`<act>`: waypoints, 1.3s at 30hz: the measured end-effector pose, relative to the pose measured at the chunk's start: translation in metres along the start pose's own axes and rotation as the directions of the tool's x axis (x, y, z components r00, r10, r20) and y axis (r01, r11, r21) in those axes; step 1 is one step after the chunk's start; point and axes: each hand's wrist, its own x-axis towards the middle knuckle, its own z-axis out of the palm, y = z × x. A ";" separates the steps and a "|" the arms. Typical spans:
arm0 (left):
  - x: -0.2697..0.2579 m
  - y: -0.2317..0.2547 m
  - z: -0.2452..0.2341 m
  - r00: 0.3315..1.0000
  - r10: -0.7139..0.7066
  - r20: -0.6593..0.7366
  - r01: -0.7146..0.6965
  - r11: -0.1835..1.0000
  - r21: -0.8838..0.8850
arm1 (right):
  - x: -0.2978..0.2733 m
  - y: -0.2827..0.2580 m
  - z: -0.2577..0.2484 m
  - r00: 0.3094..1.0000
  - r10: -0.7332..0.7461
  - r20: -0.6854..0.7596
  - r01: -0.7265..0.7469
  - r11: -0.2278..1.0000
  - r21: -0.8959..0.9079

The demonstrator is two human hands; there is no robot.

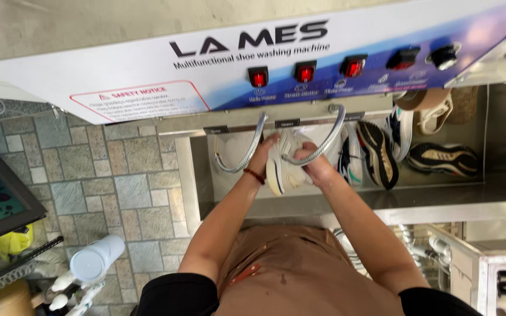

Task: The person washes two athletic shoes using a shoe washing machine by holding each shoe under water nozzles and using a brush attachment.

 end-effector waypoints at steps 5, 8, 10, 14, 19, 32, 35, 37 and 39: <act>-0.056 -0.008 0.005 0.976 0.185 -0.117 -0.149 0.953 0.265 | -0.052 0.005 0.023 1.000 -0.013 0.021 0.012 1.000 0.022; -0.033 -0.003 0.002 0.998 -0.055 -0.003 0.055 0.998 -0.035 | -0.032 -0.004 0.026 1.000 -0.009 -0.025 0.005 0.987 -0.158; -0.022 0.000 -0.003 1.000 0.004 -0.030 -0.003 0.999 0.040 | -0.013 -0.003 0.021 0.999 -0.036 -0.040 0.021 0.943 -0.332; -0.018 0.001 -0.004 0.990 -0.133 -0.050 0.133 0.991 -0.012 | -0.019 0.011 0.019 0.985 -0.160 0.056 0.167 0.852 -0.497; -0.026 0.004 -0.013 0.996 -0.053 0.078 0.057 0.997 -0.056 | -0.052 0.003 0.036 0.990 -0.141 0.004 0.121 0.839 -0.530; -0.042 -0.011 -0.025 0.946 0.001 0.325 -0.039 0.993 0.109 | -0.028 -0.024 0.045 0.887 -0.441 -0.133 0.251 0.704 -0.664; -0.039 -0.019 -0.041 0.801 -0.471 0.369 0.557 0.813 -0.172 | -0.040 -0.024 0.044 0.900 -0.398 -0.180 0.191 0.729 -0.657; -0.052 -0.017 -0.042 0.799 -0.469 0.376 0.553 0.819 -0.153 | -0.043 -0.019 0.041 0.908 -0.366 -0.202 0.164 0.756 -0.633; -0.068 -0.002 -0.040 0.794 -0.461 0.396 0.538 0.837 -0.104 | -0.047 -0.008 0.033 0.910 -0.408 -0.071 0.336 0.828 -0.448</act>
